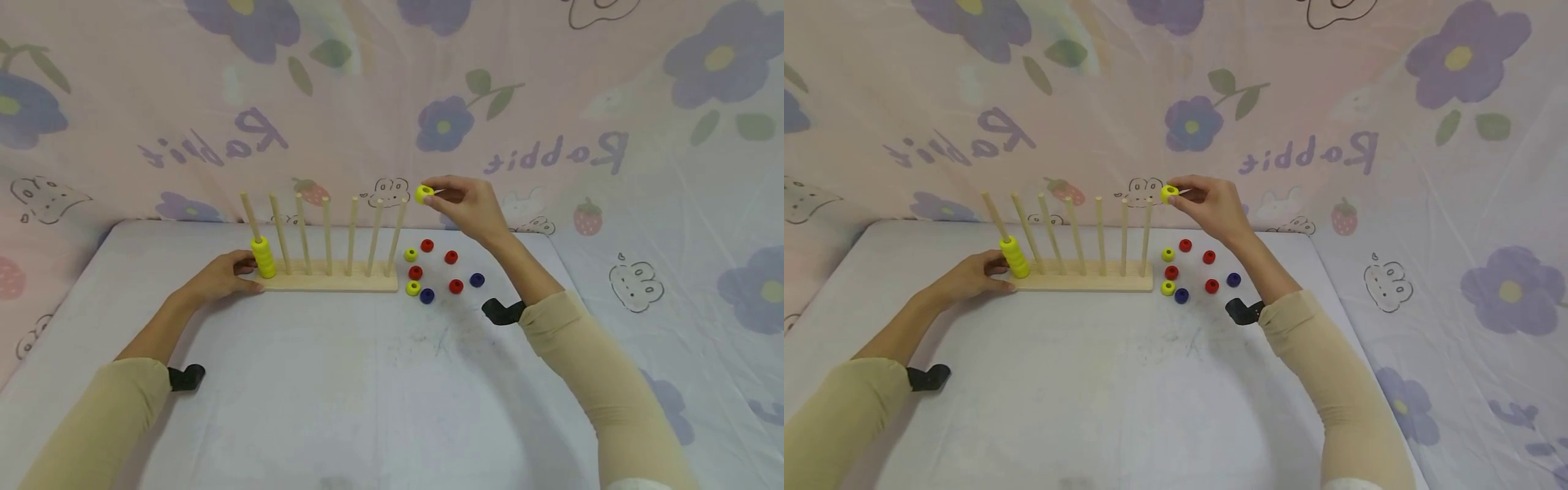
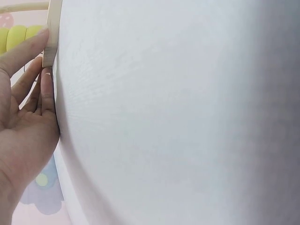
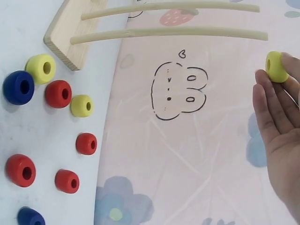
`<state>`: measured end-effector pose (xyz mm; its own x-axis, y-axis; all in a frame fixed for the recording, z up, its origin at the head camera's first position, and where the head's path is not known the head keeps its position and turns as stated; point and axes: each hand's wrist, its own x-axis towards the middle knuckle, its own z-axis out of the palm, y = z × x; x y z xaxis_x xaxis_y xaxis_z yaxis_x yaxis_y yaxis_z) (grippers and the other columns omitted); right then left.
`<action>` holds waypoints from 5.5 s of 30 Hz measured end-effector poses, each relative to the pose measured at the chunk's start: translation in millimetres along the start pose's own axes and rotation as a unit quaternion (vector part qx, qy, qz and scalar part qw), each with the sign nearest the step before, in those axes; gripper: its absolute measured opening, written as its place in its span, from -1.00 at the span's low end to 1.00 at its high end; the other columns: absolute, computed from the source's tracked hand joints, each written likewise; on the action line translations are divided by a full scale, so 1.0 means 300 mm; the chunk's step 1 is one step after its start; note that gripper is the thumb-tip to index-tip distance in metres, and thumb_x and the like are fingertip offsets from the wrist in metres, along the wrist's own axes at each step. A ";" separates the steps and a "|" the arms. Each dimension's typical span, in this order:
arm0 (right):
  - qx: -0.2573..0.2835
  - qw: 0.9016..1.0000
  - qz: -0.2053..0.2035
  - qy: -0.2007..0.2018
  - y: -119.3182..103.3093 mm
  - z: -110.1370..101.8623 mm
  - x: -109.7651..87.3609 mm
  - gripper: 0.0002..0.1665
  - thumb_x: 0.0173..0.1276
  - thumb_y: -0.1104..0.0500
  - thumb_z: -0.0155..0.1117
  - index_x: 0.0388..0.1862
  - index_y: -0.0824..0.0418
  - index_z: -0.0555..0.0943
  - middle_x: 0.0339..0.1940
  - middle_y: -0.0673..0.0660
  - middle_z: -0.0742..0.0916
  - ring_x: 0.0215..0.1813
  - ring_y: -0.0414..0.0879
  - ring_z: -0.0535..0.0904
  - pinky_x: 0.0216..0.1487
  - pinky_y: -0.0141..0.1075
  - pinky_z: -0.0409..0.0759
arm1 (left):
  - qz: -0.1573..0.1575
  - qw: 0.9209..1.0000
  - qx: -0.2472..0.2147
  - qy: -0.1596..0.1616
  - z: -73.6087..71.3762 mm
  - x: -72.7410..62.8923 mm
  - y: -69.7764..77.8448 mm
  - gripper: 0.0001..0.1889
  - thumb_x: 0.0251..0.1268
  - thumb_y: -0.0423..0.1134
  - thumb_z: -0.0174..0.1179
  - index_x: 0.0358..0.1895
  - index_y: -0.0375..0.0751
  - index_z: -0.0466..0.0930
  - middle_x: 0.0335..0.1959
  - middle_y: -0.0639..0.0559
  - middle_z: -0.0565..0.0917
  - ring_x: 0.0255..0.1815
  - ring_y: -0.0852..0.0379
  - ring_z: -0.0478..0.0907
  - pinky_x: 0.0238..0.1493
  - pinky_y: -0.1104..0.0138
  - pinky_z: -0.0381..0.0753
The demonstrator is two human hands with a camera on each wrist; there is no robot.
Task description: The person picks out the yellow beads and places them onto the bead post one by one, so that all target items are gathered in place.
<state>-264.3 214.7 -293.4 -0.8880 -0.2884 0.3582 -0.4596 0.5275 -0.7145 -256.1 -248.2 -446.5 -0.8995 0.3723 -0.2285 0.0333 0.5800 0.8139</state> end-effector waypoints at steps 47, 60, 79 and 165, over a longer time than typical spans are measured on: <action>0.082 0.987 -0.108 -0.090 -0.277 0.217 0.199 -0.69 0.26 0.20 0.47 -0.01 0.23 0.74 -0.16 0.03 0.80 -0.21 -0.20 0.74 -0.15 -0.31 0.72 | -0.001 1.000 0.012 0.002 0.006 -0.002 0.008 -0.12 0.18 -0.20 0.45 0.45 -0.48 0.15 0.37 -0.42 0.34 0.39 -0.32 0.29 0.46 -0.10 0.21; 0.074 0.983 -0.115 -0.122 -0.338 0.297 0.239 -0.65 0.30 0.20 0.44 0.05 0.24 0.71 -0.06 0.07 0.78 -0.16 -0.25 0.73 -0.07 -0.39 0.68 | -0.002 1.000 0.006 0.000 0.007 -0.001 0.008 -0.12 0.17 -0.21 0.45 0.45 -0.49 0.14 0.37 -0.43 0.33 0.40 -0.33 0.28 0.46 -0.09 0.21; 0.055 0.981 -0.089 -0.164 -0.411 0.425 0.315 -0.63 0.33 0.17 0.42 0.10 0.21 0.69 -0.07 0.00 0.78 -0.16 -0.33 0.70 -0.04 -0.49 0.63 | 0.003 1.000 -0.002 -0.001 0.004 0.009 -0.004 -0.09 0.15 -0.17 0.47 0.44 -0.50 0.14 0.37 -0.43 0.34 0.39 -0.33 0.30 0.46 -0.08 0.23; 0.136 0.979 -0.069 -0.133 -0.347 0.361 0.312 -0.68 0.34 0.24 0.39 0.05 0.29 0.70 -0.03 0.12 0.77 -0.03 -0.19 0.69 0.08 -0.43 0.61 | -0.001 1.000 0.000 0.005 -0.003 -0.008 -0.001 -0.09 0.14 -0.18 0.47 0.45 -0.48 0.15 0.37 -0.42 0.35 0.38 -0.32 0.30 0.45 -0.09 0.23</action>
<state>-297.7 46.5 -250.7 -0.7646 -0.5596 0.3196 -0.5216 0.2461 -0.8169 -254.4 -249.9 -445.7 -0.9038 0.3638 -0.2253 0.0310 0.5807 0.8135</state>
